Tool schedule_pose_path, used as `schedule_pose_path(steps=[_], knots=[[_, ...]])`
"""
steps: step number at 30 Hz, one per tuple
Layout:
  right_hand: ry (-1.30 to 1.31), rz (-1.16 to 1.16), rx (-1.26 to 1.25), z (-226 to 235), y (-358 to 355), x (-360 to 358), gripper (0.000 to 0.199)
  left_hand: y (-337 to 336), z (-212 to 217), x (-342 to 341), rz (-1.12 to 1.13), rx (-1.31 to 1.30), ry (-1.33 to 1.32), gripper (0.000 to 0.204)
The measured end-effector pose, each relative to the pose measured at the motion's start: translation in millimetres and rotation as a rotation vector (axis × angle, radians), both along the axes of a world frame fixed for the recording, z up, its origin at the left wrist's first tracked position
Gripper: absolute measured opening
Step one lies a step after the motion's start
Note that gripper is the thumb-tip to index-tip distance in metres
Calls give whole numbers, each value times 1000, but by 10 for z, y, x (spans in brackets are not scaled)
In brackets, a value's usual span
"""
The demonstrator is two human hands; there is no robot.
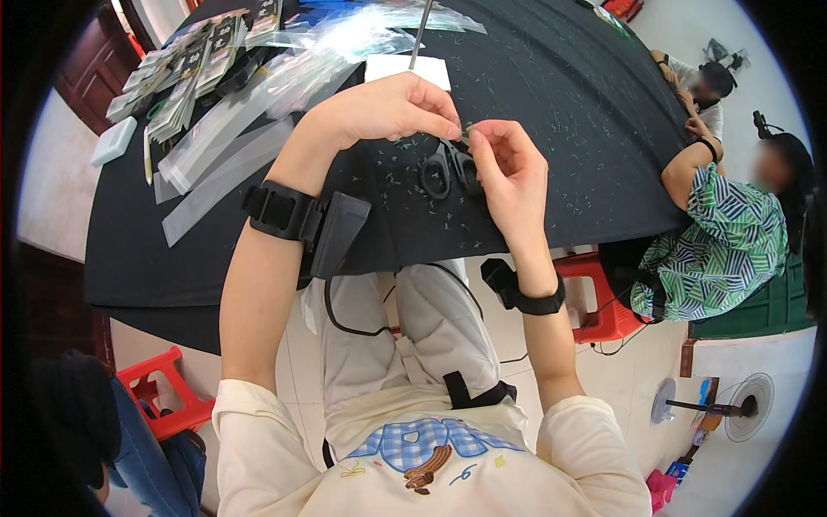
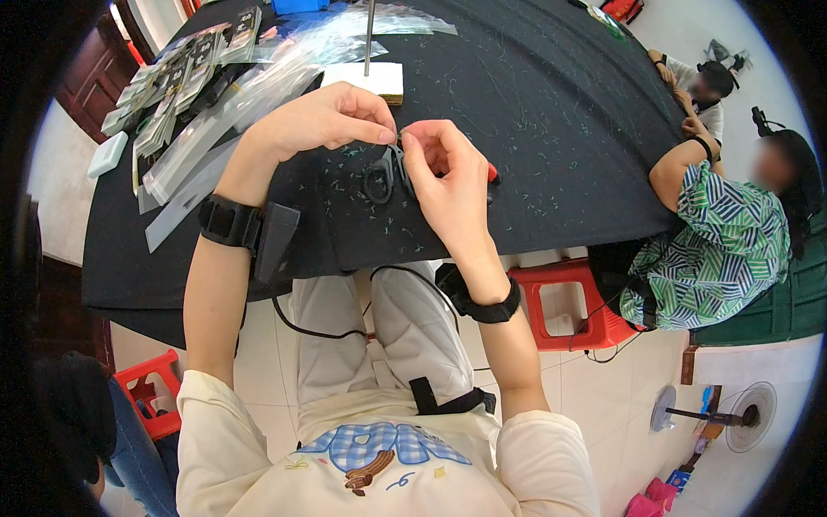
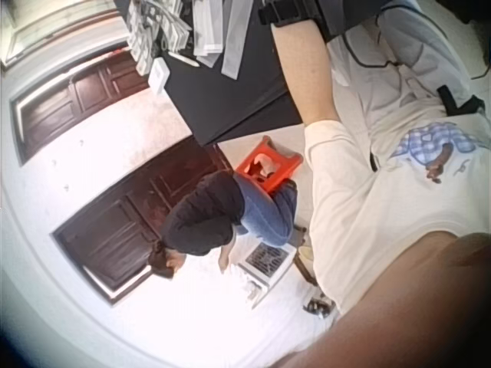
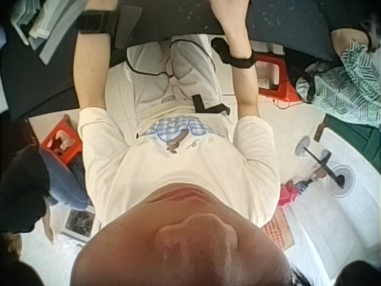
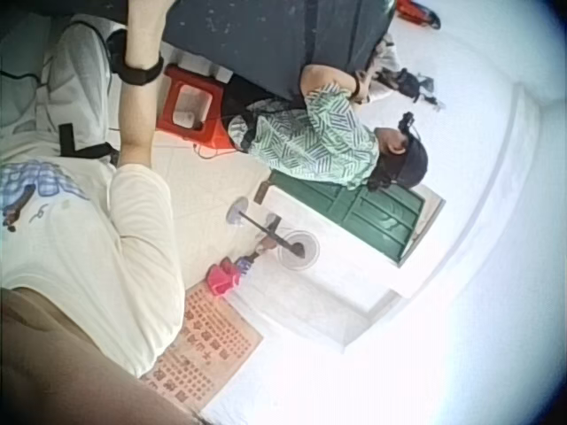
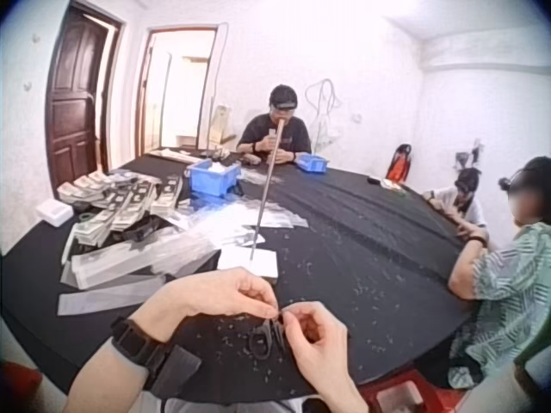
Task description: Assembling small fishing tackle components using hands and small tools at a table.
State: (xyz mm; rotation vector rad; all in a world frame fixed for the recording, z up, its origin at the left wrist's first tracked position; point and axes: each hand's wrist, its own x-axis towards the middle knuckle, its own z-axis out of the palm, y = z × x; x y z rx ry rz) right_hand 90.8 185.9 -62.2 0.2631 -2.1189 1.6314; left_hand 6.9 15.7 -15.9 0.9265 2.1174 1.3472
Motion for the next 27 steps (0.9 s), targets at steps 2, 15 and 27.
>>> schedule_pose_path(steps=[2, 15, 27], knots=[[3, 2, -1, 6, -8, 8, 9, -10, -6, -6, -23, 10, -18, 15], [20, 24, 10, -5, -10, 12, 10, -19, -13, -9, -17, 2, -88, 16], [27, 44, 98, -19, -3, 4, 9, -26, -26, -25, -64, -36, -31, 17]])
